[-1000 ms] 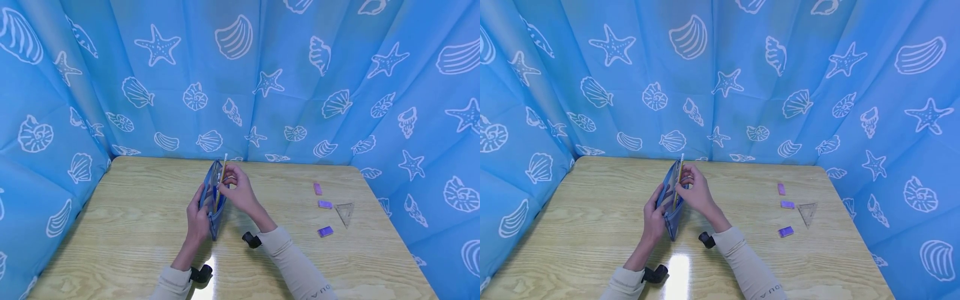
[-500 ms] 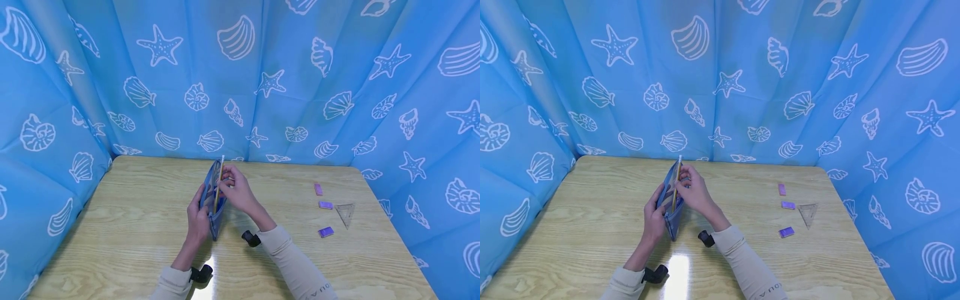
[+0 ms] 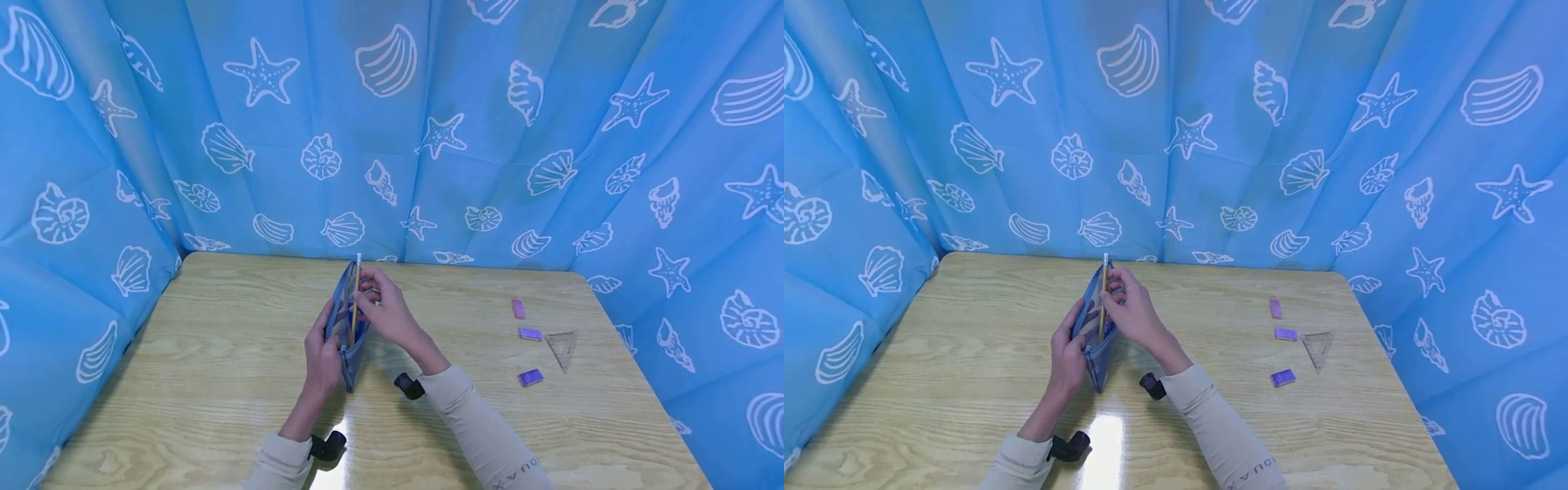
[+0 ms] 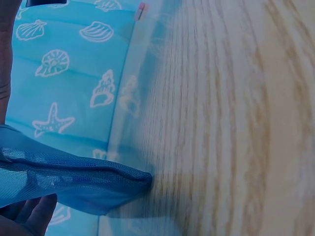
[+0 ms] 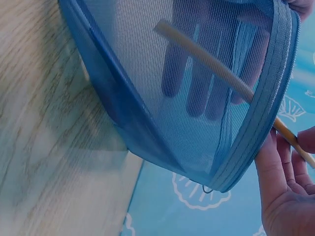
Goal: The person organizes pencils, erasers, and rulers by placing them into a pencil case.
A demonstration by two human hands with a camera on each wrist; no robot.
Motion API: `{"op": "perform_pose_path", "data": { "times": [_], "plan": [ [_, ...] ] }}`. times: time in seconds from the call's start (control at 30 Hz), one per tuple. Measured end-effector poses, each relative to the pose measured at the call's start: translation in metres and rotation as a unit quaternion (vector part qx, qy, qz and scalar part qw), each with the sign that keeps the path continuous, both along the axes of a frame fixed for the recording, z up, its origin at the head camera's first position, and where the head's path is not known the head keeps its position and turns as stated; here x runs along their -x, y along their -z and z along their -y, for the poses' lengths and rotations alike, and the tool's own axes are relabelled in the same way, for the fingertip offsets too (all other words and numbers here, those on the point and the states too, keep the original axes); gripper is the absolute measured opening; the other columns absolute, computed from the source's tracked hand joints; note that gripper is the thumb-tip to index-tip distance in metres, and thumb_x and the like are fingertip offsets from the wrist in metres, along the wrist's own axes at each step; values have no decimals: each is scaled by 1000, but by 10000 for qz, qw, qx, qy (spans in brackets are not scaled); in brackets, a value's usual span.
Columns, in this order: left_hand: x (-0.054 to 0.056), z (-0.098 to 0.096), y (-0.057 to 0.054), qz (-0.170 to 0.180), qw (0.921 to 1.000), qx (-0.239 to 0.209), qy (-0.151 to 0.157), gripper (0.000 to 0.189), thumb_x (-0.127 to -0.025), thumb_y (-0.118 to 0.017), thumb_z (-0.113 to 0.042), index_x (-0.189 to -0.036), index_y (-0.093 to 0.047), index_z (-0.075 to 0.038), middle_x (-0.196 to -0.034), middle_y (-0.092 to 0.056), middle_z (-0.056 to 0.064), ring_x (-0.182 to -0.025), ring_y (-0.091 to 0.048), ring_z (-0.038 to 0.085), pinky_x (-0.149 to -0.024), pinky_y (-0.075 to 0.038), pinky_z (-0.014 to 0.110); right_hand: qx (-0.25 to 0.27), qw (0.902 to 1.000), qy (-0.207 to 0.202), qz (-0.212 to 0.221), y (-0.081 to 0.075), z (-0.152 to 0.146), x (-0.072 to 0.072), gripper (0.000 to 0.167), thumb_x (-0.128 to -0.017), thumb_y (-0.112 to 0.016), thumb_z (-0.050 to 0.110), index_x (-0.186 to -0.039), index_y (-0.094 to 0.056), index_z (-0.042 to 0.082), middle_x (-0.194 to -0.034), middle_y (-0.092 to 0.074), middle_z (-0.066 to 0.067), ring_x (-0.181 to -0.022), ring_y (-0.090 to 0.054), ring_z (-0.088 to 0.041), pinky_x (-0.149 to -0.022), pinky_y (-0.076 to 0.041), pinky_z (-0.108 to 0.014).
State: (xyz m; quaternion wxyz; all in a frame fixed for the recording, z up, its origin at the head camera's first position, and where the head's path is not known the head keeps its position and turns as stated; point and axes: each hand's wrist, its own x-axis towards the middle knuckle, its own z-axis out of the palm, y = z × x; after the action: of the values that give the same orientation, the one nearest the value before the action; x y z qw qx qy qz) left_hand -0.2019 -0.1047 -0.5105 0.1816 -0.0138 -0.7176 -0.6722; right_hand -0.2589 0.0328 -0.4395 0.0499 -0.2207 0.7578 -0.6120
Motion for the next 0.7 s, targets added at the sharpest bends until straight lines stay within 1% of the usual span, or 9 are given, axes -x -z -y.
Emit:
{"op": "perform_pose_path", "data": {
  "times": [0.07,0.23,0.4,0.53,0.7],
  "plan": [
    [0,0,-1,-14,10000,16,-3,73,-81,-38,8,-154,-37,5,-151,-48,27,-134,-52,40,-111,-41,59,-89,10000,13,-3,-1,0,1,38,-102,-55,9,-138,-48,-4,-113,-59,-20,-91,-66,-24,-79,-61,-56],
    [-1,0,-1,-52,10000,42,-56,74,-80,-38,7,-154,-38,4,-150,-49,27,-133,-53,41,-109,-41,61,-196,9998,76,-8,-3,2,2,35,-101,-58,7,-133,-51,-4,-111,-58,-16,-89,-65,-21,-76,-63,-49],
    [-1,0,-1,-51,10000,-13,-56,72,-81,-38,7,-153,-39,5,-149,-50,26,-133,-52,41,-109,-42,60,-237,9997,68,51,-4,4,2,35,-100,-58,7,-133,-52,-3,-110,-59,-16,-91,-67,-27,-72,-63,-38],
    [-1,0,0,-72,9999,45,-80,72,-81,-37,7,-153,-38,5,-148,-51,27,-133,-53,41,-108,-42,61,-311,9995,74,59,-5,5,1,34,-101,-57,8,-133,-54,-2,-110,-60,-15,-93,-67,-31,-73,-63,-37],
    [-2,1,-1,-116,9998,122,-135,72,-81,-38,7,-153,-39,5,-148,-51,26,-133,-52,42,-109,-42,61,-422,9990,82,78,-7,5,2,32,-101,-57,7,-131,-55,-2,-110,-60,-15,-92,-66,-29,-75,-63,-39]
  ]
}}
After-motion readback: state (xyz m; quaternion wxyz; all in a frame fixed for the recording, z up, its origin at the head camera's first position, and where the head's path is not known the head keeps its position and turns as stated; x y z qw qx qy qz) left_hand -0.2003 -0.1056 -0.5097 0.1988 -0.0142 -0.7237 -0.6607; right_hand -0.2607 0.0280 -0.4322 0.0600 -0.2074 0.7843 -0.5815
